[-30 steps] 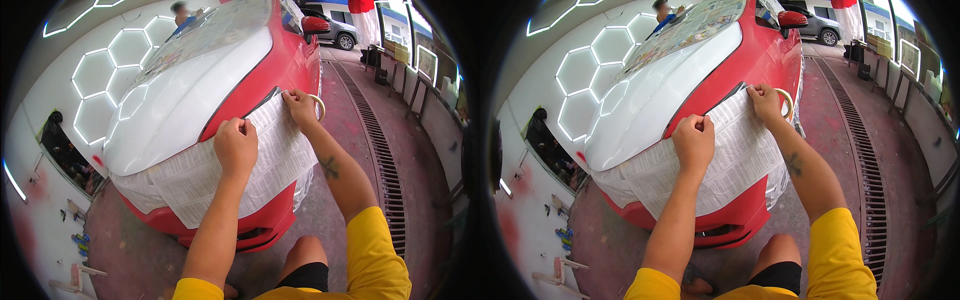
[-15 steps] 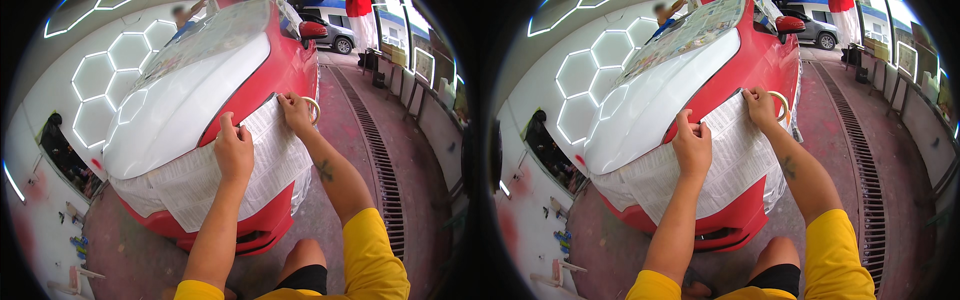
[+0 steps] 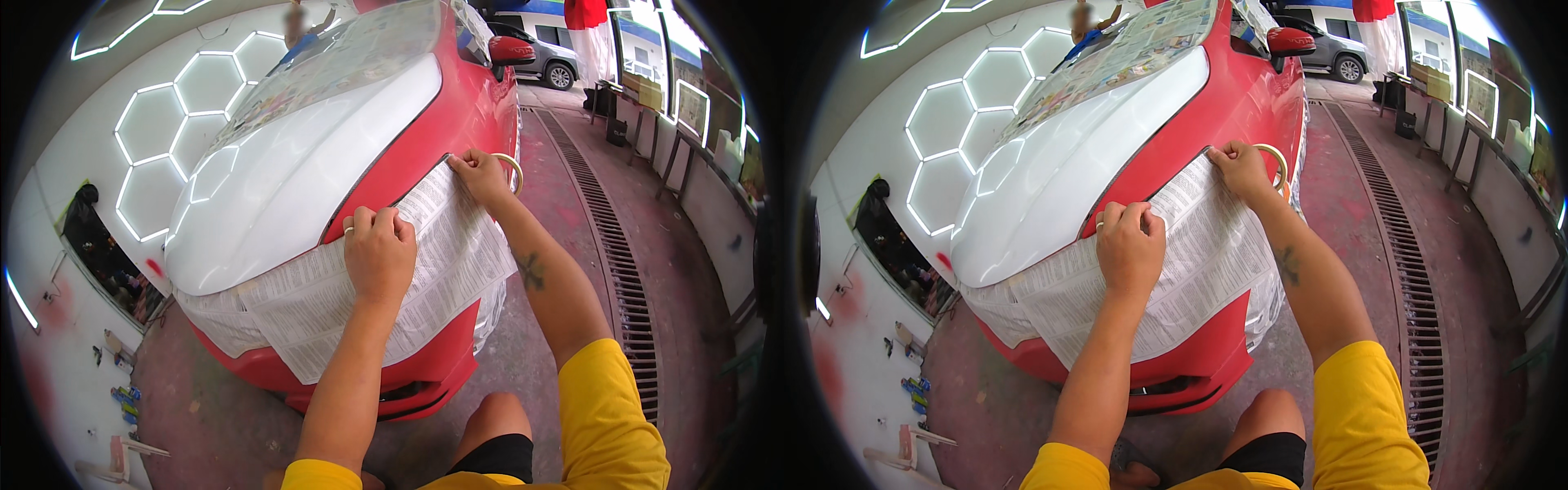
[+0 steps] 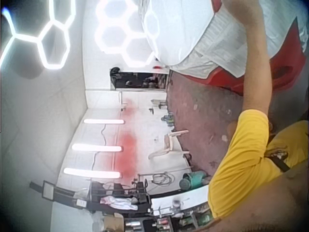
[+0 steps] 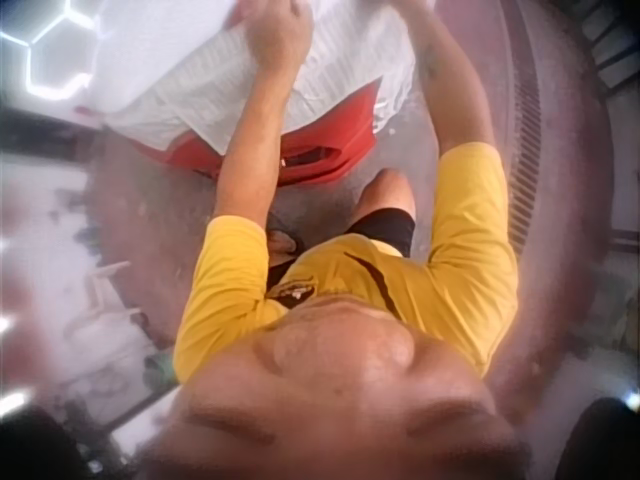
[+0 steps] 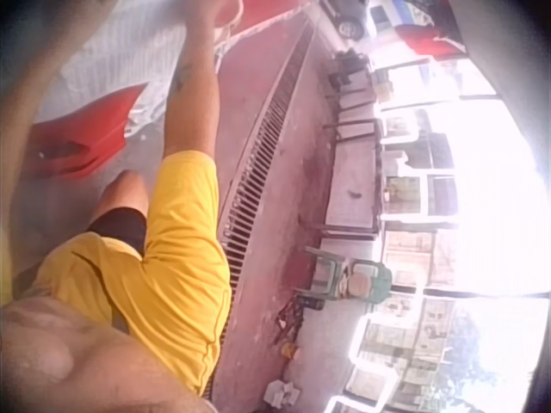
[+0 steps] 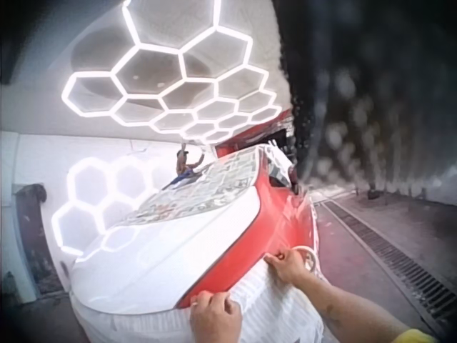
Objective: The person applies newspaper sheets to the front bumper and hood of a red car using masking tape. They smooth the paper against the vehicle's surface and secure it with multiple strips of tape, preparing the car for painting.
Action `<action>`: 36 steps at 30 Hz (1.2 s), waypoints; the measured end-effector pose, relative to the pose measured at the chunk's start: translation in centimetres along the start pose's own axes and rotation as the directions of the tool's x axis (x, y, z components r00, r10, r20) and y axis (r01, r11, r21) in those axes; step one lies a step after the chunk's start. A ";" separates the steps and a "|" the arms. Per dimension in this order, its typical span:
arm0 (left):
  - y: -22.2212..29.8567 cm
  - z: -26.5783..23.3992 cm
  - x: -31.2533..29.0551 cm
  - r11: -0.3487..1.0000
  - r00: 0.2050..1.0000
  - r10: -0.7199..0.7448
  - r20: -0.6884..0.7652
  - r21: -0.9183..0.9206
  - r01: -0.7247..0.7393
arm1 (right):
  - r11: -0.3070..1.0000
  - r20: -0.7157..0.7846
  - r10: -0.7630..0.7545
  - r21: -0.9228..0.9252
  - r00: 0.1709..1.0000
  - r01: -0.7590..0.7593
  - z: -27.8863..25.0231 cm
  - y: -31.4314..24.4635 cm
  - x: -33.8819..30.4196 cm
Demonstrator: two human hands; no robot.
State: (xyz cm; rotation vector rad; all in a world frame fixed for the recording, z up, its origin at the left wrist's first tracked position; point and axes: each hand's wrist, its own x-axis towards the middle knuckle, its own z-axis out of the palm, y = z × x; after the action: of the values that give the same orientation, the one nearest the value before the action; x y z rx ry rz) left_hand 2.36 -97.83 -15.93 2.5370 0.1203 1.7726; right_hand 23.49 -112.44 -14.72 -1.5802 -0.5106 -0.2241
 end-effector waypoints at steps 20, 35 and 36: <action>-0.1 -0.9 -1.8 0.992 0.995 0.075 0.062 0.098 -0.081 | 0.877 -0.273 -0.405 -0.385 0.873 0.287 3.4 1.6 -3.1; -0.5 -1.6 -2.2 0.992 0.990 -0.119 0.070 0.054 0.115 | 0.787 -0.085 -0.378 -0.553 0.922 0.272 1.3 0.0 -4.0; -0.7 -1.7 -1.9 0.991 0.989 -0.126 0.084 0.047 0.122 | 0.825 -0.101 -0.322 -0.517 0.941 0.227 1.7 -0.2 -4.0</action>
State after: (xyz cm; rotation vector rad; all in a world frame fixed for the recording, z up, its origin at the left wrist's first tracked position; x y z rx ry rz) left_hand 0.05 -97.36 -17.20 2.5677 0.3072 1.6299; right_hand 19.61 -111.50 -16.43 -1.9603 -0.5639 -0.7720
